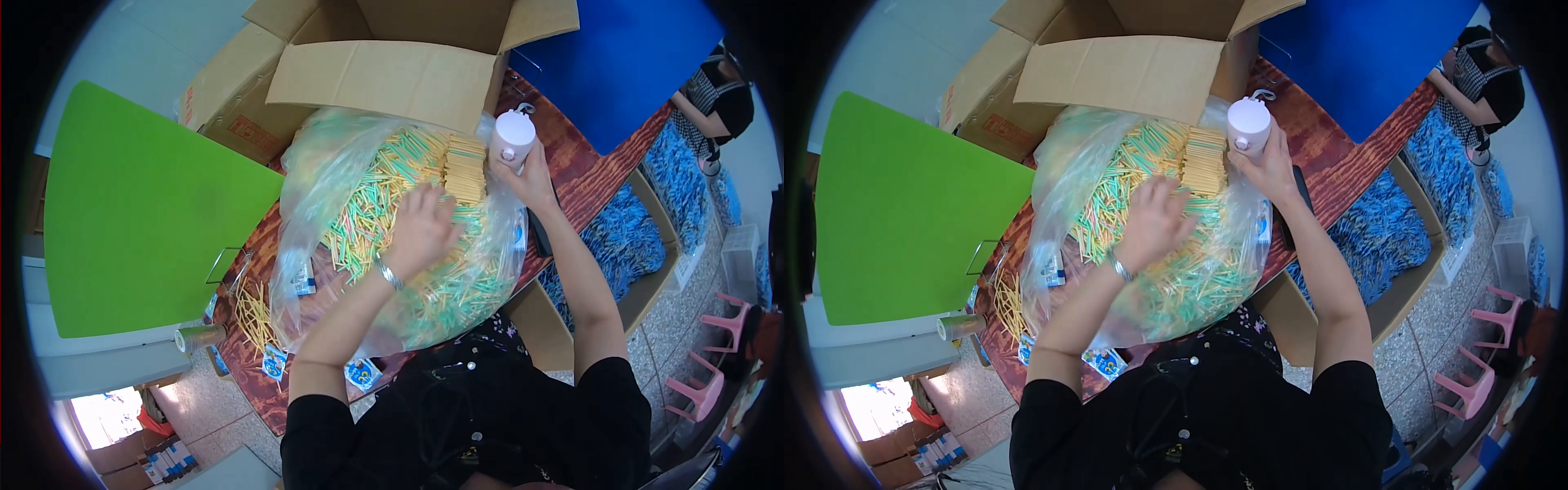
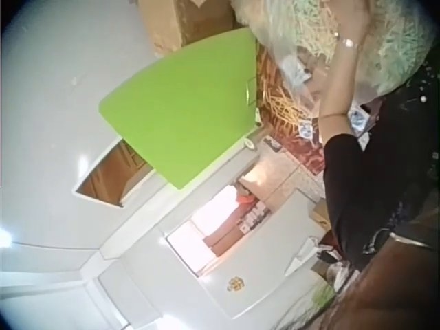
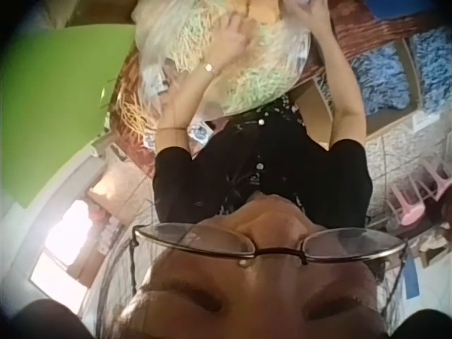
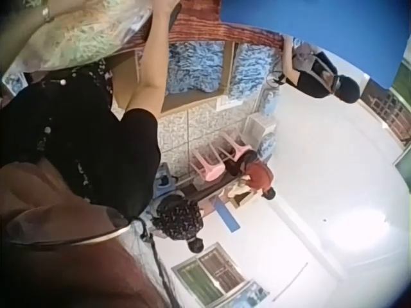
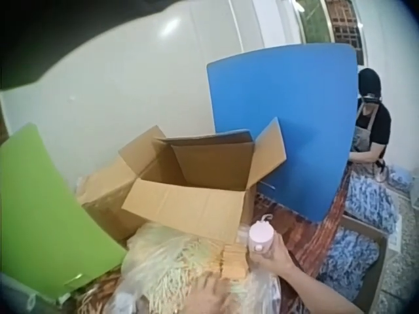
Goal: Packaging small packets into a large plastic bag with shredded paper filler.
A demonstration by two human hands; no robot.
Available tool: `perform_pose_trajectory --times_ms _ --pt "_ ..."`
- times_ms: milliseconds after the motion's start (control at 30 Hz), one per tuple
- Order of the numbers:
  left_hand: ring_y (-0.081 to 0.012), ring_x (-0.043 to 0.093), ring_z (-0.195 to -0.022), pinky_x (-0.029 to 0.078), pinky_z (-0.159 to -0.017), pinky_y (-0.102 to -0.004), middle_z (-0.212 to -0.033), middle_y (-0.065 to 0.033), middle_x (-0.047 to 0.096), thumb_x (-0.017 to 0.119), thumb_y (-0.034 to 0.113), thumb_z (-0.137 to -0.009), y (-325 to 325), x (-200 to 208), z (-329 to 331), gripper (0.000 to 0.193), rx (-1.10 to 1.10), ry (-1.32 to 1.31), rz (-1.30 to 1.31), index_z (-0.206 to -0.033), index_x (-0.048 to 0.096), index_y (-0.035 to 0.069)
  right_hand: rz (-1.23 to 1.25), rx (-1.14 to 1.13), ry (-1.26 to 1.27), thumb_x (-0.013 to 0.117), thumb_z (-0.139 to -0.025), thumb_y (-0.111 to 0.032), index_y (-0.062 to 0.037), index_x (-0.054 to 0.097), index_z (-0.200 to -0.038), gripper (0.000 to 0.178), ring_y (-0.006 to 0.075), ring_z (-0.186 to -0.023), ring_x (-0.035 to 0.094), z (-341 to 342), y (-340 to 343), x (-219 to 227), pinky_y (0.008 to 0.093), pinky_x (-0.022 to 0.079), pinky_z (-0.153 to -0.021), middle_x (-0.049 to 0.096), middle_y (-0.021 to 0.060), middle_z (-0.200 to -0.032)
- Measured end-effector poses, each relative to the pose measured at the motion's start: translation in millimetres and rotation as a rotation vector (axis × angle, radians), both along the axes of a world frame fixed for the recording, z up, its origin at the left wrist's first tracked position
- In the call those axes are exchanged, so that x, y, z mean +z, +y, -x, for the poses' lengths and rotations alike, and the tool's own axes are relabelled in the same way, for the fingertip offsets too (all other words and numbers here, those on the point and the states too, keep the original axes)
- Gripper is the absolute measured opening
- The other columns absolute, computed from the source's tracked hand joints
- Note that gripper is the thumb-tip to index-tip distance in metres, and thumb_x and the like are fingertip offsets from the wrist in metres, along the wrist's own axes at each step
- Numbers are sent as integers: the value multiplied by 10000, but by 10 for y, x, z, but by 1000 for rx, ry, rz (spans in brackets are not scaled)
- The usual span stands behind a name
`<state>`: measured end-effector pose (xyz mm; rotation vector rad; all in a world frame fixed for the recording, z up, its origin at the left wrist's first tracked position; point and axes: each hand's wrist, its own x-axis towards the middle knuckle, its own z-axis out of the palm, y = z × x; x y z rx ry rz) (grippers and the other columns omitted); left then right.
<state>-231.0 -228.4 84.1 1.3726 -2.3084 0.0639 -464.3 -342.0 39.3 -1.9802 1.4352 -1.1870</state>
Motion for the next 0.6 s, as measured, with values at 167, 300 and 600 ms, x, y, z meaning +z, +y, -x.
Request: perform_pose_trajectory --times_ms 167,300,600 --pt "-415 402 -1286 362 -1025 -544 -1315 -204 507 715 272 -740 433 -143 198 349 9 20 -24 -974 636 26 31 -55 13 709 -841 -208 5 400 -1383 660 319 -1166 542 127 271 -14 396 445 -972 533 203 -1263" --pt "-413 394 -1303 374 -1016 -533 -1361 -180 489 635 144 -752 492 -167 283 154 -30 -72 83 -884 613 66 -126 -47 3 628 -879 -107 -35 517 -1300 441 348 -1033 598 157 618 -89 401 492 -888 561 211 -1190" --pt "-265 598 -910 484 -757 -413 -938 -69 592 624 111 -757 538 -46 504 130 -89 123 105 -885 608 118 101 174 415 603 -814 -55 -184 660 -1062 285 304 -927 628 162 682 -166 428 527 -772 629 87 -992"
